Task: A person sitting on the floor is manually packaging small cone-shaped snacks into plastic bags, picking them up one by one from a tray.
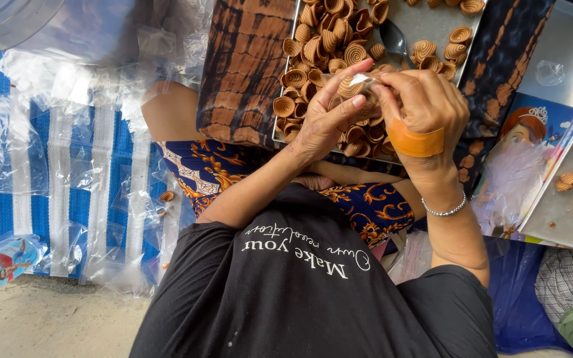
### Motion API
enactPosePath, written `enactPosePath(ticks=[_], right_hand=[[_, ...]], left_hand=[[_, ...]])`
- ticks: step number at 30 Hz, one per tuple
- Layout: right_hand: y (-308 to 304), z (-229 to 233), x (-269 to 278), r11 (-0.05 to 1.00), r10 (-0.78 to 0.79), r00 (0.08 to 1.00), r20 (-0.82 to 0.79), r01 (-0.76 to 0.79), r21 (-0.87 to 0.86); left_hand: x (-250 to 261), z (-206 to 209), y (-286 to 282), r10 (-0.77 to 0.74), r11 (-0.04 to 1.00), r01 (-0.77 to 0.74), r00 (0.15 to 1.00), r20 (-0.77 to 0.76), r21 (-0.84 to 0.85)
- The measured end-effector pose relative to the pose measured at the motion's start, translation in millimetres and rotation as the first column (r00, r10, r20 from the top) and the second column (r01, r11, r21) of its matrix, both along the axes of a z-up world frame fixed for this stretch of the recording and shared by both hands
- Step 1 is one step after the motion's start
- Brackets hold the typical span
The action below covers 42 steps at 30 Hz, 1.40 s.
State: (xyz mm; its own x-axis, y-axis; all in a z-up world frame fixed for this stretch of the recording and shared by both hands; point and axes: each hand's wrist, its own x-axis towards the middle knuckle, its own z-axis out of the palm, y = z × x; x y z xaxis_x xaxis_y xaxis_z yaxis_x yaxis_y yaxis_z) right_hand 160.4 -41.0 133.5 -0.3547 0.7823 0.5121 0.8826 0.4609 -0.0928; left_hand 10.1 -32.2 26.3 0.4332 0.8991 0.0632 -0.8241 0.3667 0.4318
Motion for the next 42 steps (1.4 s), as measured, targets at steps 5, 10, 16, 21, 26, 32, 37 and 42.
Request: enactPosePath(ticks=[5,10,16,21,26,32,37,42], right_hand=[[1,5,2,0.951,0.098,0.894,-0.438,-0.214,-0.224],[0,0,1,0.904,-0.014,0.811,-0.584,-0.240,-0.355],[5,-2,-3,0.929,0.080,0.852,-0.517,-0.252,-0.271],[7,4,-6,0.924,0.175,0.904,-0.390,-0.287,-0.251],[2,6,3,0.942,0.066,0.809,-0.584,-0.244,-0.232],[-7,8,17,0.899,-0.016,0.867,-0.499,-0.206,-0.387],[-2,11,20,0.869,0.190,0.905,-0.381,-0.336,-0.364],[-18,5,38,0.917,0.137,0.911,-0.388,-0.264,-0.297]], left_hand=[[-2,-6,-1,-0.049,0.998,0.051,0.997,0.057,-0.045],[1,-13,-4,-0.081,0.996,0.083,0.992,0.099,-0.012],[0,-15,-3,-0.073,0.993,0.084,0.989,0.127,-0.083],[0,-21,0,-0.043,0.992,0.061,0.985,0.165,-0.107],[0,-13,1,-0.056,0.974,0.118,0.953,0.297,-0.192],[0,-14,1,-0.025,0.987,0.069,0.960,0.280,-0.148],[-2,-6,2,-0.064,0.975,0.114,0.965,0.253,-0.189],[12,-7,-6,-0.095,0.976,0.131,0.974,0.207,-0.172]])
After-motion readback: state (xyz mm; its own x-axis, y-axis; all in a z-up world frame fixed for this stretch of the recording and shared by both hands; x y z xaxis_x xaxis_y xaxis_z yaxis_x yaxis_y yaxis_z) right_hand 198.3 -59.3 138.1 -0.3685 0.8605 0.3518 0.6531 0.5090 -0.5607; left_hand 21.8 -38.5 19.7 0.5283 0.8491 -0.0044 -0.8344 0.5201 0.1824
